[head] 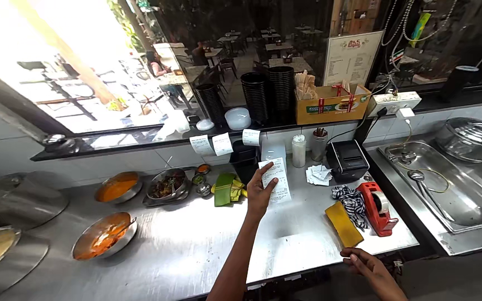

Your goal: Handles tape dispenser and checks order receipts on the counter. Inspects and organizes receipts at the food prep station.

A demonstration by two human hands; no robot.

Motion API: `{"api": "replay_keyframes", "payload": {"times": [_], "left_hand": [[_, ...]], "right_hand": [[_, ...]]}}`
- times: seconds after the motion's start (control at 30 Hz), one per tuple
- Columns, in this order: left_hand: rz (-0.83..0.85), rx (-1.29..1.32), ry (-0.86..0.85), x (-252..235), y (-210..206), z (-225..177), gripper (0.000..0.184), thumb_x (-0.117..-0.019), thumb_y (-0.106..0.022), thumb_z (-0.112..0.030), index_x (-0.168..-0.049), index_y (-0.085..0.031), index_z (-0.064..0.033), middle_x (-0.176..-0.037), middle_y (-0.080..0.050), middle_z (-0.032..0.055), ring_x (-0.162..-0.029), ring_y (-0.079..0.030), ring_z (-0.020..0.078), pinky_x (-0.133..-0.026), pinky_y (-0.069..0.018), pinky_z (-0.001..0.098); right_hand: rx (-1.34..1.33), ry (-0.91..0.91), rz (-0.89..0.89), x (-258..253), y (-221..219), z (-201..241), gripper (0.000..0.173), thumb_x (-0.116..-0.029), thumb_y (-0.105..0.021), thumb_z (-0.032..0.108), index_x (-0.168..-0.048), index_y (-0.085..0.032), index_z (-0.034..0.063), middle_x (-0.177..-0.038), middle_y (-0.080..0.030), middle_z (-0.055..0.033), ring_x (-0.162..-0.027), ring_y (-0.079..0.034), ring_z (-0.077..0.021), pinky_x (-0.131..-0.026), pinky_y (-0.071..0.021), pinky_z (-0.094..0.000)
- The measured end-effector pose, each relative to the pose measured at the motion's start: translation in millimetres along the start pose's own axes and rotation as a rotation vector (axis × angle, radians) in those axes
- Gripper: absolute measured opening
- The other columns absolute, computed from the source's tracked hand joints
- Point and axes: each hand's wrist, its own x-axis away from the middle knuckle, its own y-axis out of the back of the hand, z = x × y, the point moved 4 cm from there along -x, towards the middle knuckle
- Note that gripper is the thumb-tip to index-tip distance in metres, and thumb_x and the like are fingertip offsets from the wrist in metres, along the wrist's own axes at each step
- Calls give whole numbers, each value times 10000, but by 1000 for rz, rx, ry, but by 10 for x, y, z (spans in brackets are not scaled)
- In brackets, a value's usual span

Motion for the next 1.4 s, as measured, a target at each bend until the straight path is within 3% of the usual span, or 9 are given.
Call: {"api": "replay_keyframes", "payload": {"times": [0.1,0.23,0.5,0.63,0.87,1.03,1.4], "left_hand": [[34,10,0,-313,-6,188,558,-951,-636,37,-1462,-555,-170,-1406,-615,62,-1082,-695,236,-844,-624,405],[-15,64,-59,-891,52,638,535,-917,-656,84,-1428,-563,-45,-1358,-635,146,-1104,-691,263,-891,-620,417],[-44,39,-35,-1645,-57,1183,589,-894,-667,99,-1447,-533,-53,-1358,-621,154,-1091,-688,229,-880,-613,395],[-78,27,-49,-1916,-112,1328,595,-890,-666,94,-1452,-528,-42,-1412,-587,158,-1152,-661,219,-930,-590,391],[-111,23,-14,-2133,-141,1607,672,-875,-673,98,-1501,-463,-27,-1442,-549,197,-1205,-632,245,-971,-568,411],[-110,-76,-11,-2206,-125,1664,686,-889,-663,59,-1528,-439,-54,-1529,-482,170,-1329,-554,245,-1065,-510,435],[-44,-161,51,-2256,-77,1764,673,-944,-644,-13,-1564,-404,-115,-1596,-414,119,-1419,-467,222,-1130,-449,441]], "right_hand": [[-19,-8,-71,74,26,-37,334,-1053,-527,233,-1276,-661,24,-1274,-692,-142,-1143,-681,-286,-966,-581,-434],[-58,-6,-175,196,43,-20,323,-1069,-506,196,-1293,-644,7,-1266,-697,-151,-1147,-683,-284,-961,-580,-437],[-87,-36,-331,489,224,-190,333,-1083,-479,192,-1308,-625,-6,-1260,-698,-156,-1149,-682,-269,-956,-575,-429],[-82,-54,-377,608,360,-244,341,-1090,-478,213,-1314,-619,-3,-1265,-699,-158,-1154,-681,-280,-957,-572,-453],[-66,-81,-421,722,557,-242,368,-1089,-485,247,-1328,-603,-7,-1291,-681,-169,-1170,-672,-285,-970,-565,-460],[-72,-80,-430,730,572,-216,358,-1085,-485,233,-1319,-608,-8,-1282,-686,-164,-1173,-669,-286,-965,-565,-462],[-74,-98,-414,678,572,-226,361,-1085,-489,235,-1319,-611,-11,-1284,-686,-165,-1174,-671,-291,-971,-567,-462]]}}
